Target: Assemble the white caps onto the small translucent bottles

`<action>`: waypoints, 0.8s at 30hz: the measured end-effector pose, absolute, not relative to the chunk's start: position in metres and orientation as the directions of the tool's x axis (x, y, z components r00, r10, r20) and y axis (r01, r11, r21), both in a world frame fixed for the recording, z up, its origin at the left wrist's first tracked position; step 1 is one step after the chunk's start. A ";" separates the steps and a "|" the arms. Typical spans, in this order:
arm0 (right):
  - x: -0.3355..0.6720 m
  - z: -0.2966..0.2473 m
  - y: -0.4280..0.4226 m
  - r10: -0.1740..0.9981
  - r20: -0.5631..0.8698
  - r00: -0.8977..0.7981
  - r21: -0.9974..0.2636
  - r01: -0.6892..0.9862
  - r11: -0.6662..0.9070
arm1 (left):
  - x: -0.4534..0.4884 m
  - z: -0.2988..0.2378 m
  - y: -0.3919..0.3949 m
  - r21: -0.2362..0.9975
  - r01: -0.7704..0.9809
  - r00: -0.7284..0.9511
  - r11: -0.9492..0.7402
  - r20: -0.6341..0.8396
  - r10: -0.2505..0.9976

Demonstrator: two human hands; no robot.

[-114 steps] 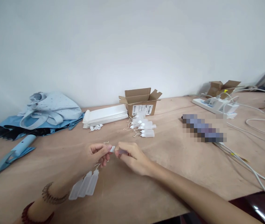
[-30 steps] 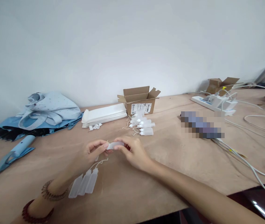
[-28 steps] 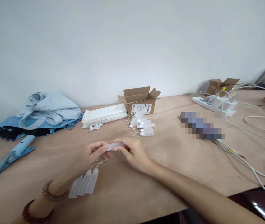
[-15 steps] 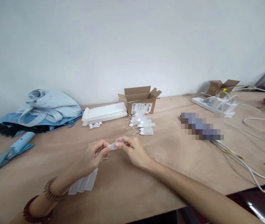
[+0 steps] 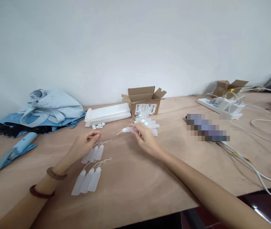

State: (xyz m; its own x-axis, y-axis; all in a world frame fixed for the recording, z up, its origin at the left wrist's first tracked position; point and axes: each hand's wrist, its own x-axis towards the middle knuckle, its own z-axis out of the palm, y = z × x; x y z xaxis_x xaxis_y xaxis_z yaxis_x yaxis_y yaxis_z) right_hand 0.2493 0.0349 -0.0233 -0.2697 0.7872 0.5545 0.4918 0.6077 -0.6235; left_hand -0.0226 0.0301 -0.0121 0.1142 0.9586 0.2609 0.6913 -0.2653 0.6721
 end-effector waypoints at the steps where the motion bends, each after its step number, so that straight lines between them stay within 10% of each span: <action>1: 0.255 -0.024 0.042 0.782 0.580 -0.226 -0.610 0.516 0.602 | -0.030 -0.016 0.037 0.630 0.736 0.076 -0.246 0.284 0.956; 13: 0.310 -0.037 0.109 0.742 0.667 -0.064 -0.540 0.644 0.541 | -0.067 -0.057 0.081 0.247 0.874 0.279 -0.418 0.450 0.849; 24: 0.313 -0.051 0.117 0.725 0.675 -0.136 -0.494 0.647 0.581 | -0.067 -0.063 0.083 0.205 0.892 0.267 -0.404 0.481 0.835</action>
State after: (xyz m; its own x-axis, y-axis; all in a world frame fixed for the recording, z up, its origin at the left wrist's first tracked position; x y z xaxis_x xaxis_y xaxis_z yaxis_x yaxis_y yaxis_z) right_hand 0.3131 0.1175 -0.0511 -0.1359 0.7251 0.6751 0.6468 0.5811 -0.4939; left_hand -0.0665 0.0827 -0.0629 0.2671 0.8347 0.4815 0.8917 -0.4036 0.2051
